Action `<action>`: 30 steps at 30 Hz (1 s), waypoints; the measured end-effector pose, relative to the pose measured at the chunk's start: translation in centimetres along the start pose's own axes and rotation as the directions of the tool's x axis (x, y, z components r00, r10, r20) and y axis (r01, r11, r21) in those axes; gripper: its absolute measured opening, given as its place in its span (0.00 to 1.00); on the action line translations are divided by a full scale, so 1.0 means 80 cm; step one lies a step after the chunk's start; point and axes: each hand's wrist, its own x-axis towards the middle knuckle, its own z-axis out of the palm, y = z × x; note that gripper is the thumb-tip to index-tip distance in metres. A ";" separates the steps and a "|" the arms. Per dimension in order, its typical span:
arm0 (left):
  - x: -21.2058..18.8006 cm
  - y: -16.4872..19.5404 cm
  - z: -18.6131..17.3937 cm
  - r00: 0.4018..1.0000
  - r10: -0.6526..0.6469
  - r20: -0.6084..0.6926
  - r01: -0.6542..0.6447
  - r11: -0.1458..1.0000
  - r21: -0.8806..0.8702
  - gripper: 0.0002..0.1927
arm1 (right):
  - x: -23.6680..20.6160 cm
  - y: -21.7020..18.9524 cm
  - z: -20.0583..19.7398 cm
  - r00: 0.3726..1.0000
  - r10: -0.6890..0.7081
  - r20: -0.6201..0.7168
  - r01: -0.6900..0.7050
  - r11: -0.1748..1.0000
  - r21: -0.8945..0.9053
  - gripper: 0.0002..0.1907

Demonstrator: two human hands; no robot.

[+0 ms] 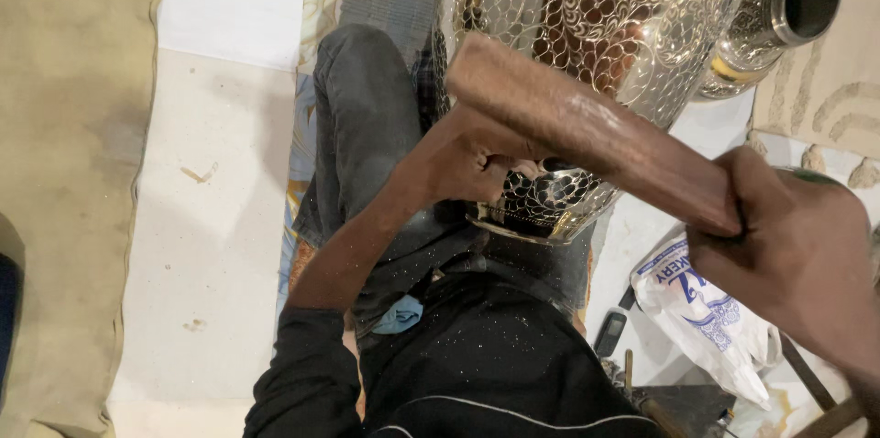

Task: The person sits on the floor with a large engraved brass vase on their lap and hammers a small chisel against the vase surface with a wooden mallet, working the chisel point along the decorative pattern to carve the design. They reposition the chisel repeatedly and continue striking across different areas of the vase.

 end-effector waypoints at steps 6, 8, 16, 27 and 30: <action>-0.006 0.000 -0.002 0.996 -0.077 0.043 0.075 0.996 0.051 0.39 | -0.002 0.007 0.016 1.000 0.015 -0.028 -0.014 1.000 0.020 0.15; 0.001 -0.004 -0.003 0.999 -0.022 0.037 0.020 0.998 0.062 0.40 | -0.011 0.016 0.018 1.000 0.012 -0.009 -0.012 0.994 -0.104 0.18; -0.001 -0.001 -0.002 0.999 -0.001 0.043 0.017 0.930 -0.367 0.42 | -0.021 0.034 0.020 0.999 0.004 0.032 0.002 0.983 -0.185 0.19; 0.002 -0.004 -0.008 0.995 0.059 0.078 -0.056 0.997 -0.047 0.45 | -0.024 0.048 0.031 0.997 0.020 -0.077 -0.016 0.999 0.050 0.23; 0.001 -0.007 -0.005 0.997 0.054 0.059 -0.051 0.997 -0.052 0.45 | -0.016 0.025 0.030 0.982 -0.018 -0.189 0.071 0.957 0.280 0.10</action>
